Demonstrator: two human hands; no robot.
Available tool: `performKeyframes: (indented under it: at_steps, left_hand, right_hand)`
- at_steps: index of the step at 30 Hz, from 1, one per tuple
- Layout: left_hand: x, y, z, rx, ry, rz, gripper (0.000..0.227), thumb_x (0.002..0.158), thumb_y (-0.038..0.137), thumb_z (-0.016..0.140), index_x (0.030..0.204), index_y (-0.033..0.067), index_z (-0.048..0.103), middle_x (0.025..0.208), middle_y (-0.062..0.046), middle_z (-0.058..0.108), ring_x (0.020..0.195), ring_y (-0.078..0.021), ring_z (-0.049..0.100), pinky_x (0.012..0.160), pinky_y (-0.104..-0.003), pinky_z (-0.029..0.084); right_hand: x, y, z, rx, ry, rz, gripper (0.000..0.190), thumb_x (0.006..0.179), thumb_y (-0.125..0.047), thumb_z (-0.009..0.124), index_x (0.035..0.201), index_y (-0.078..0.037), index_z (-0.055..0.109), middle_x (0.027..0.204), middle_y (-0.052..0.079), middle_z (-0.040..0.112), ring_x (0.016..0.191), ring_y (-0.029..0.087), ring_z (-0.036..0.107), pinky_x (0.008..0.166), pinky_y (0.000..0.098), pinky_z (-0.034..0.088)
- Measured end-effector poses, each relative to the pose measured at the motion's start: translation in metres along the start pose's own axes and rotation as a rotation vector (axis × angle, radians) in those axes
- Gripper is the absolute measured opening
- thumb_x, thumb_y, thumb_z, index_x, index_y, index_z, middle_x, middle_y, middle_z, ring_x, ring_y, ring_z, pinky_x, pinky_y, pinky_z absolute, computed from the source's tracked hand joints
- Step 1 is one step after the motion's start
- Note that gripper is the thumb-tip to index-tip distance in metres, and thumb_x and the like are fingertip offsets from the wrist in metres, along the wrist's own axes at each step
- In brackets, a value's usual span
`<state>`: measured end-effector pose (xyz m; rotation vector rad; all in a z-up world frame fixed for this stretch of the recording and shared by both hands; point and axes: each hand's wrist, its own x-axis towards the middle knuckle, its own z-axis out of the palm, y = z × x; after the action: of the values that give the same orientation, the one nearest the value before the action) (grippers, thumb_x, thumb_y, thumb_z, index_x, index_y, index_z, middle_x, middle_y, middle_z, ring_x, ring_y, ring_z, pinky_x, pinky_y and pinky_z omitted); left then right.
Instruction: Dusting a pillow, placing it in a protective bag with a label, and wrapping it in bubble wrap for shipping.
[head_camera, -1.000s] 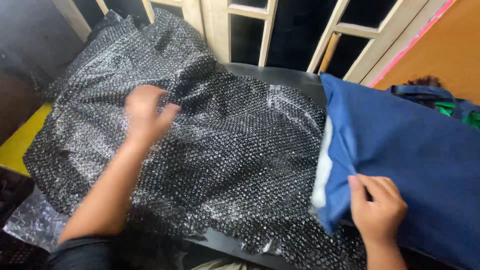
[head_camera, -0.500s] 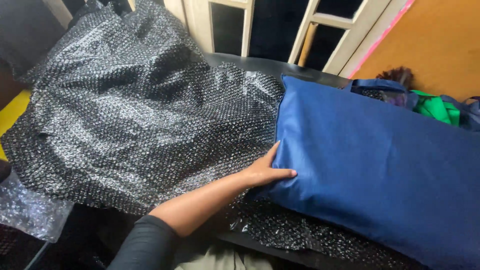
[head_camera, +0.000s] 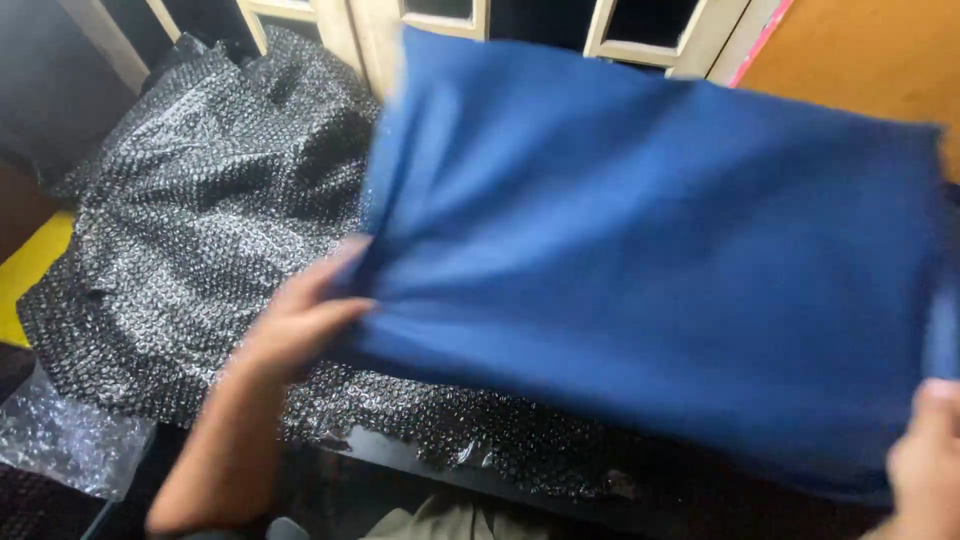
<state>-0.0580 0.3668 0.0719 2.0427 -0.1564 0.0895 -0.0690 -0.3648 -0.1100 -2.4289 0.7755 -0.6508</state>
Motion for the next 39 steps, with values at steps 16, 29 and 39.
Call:
performKeyframes:
  at_steps: [16,29,39]
  left_hand:
    - [-0.043,-0.136,-0.124,0.116,0.438,-0.660,0.063,0.093,0.039,0.058,0.153,0.0189,0.051,0.149,-0.012,0.053,0.129,-0.0272,0.050,0.109,-0.038,0.036]
    - [-0.036,-0.123,-0.106,0.232,0.453,-0.608,0.076,0.086,0.036,0.072,0.156,0.0154,0.051,0.137,-0.019,0.059,0.116,-0.0345,0.057,0.096,-0.046,0.044]
    - [-0.027,-0.089,-0.093,0.357,0.414,-0.595,0.076,0.085,0.029,0.076,0.155,0.0131,0.054,0.137,-0.019,0.062,0.118,-0.0352,0.059,0.099,-0.049,0.046]
  right_hand:
    - [-0.075,-0.196,0.067,0.295,-0.376,-0.206,0.030,0.097,-0.024,0.062,0.120,-0.010,0.076,0.125,0.011,0.074,0.115,0.027,0.067,0.100,0.0400,0.049]
    - [0.022,-0.100,0.094,-0.105,-0.532,0.132,0.061,0.089,-0.051,0.066,0.133,-0.009,0.065,0.128,0.025,0.070,0.118,0.049,0.063,0.099,0.0504,0.046]
    - [0.068,-0.168,0.006,0.522,-0.045,0.170,0.070,0.097,-0.052,0.078,0.149,-0.014,0.048,0.139,0.007,0.063,0.115,0.023,0.065,0.066,0.0467,0.053]
